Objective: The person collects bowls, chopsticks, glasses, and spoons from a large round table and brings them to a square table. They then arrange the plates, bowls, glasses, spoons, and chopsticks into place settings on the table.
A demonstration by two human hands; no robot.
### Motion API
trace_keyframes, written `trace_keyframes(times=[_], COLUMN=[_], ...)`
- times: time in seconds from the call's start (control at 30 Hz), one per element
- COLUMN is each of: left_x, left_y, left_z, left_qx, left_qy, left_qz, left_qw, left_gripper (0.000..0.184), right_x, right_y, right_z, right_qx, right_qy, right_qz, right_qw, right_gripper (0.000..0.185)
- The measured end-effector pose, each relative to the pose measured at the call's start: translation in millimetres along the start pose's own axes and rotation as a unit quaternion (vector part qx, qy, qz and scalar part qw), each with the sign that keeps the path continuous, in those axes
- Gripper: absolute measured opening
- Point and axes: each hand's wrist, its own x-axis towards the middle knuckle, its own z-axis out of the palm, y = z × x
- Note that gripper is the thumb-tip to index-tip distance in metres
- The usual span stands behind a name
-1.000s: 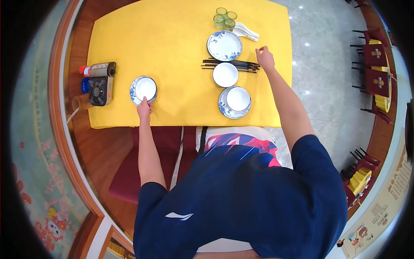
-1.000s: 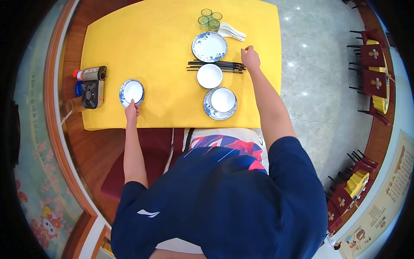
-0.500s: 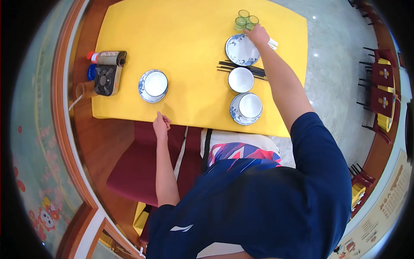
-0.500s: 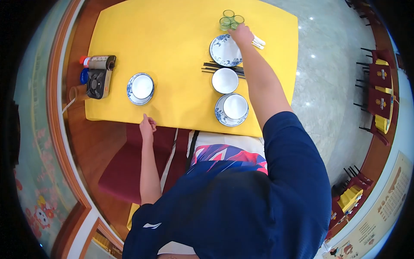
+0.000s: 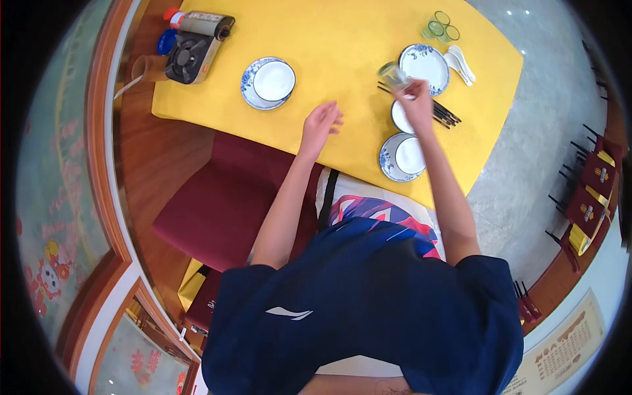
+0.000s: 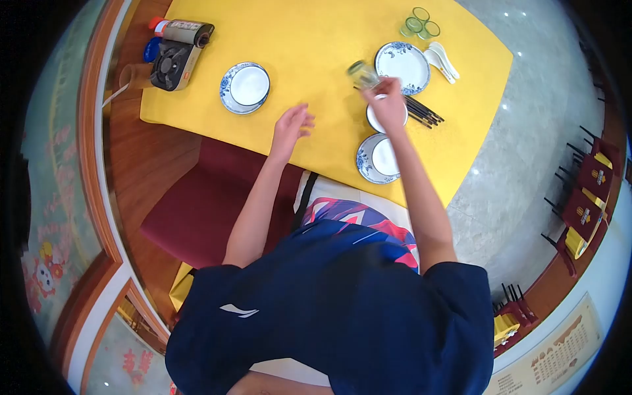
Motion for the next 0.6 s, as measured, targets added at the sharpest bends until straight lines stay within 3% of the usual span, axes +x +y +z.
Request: trace_keyframes(times=[0.1,0.27,0.37,0.43,0.47,0.53,0.6], left_x=[23,43,45,48,48,47,44], left_y=[18,27,35,37,40,50,53], left_z=[22,22,14,2,-7,-27,-45], left_qx=[-0.045,-0.013,-0.022,0.085,0.079,0.253,0.259], left_qy=[-0.059,-0.070,-0.075,0.013,0.010,0.125,0.157], left_qz=[0.015,0.067,0.084,0.201,0.202,0.306,0.315], left_qw=[0.997,0.995,0.993,0.976,0.976,0.909,0.899], left_gripper=[0.037,0.035,0.037,0.042,0.042,0.049,0.051], right_x=[-47,-57,-36,-5,20,86,137], right_y=[-27,-39,-44,-45,-41,-18,-2], right_z=[30,39,27,14,6,-10,-28], right_qx=[0.075,0.097,0.014,-0.046,-0.090,-0.197,-0.290], right_qy=[-0.085,-0.115,-0.155,-0.183,-0.145,-0.031,0.064], right_qz=[0.018,0.039,-0.037,-0.105,-0.082,-0.086,-0.093], right_qw=[0.993,0.988,0.987,0.976,0.982,0.976,0.950], right_gripper=[0.053,0.058,0.065,0.071,0.072,0.072,0.072])
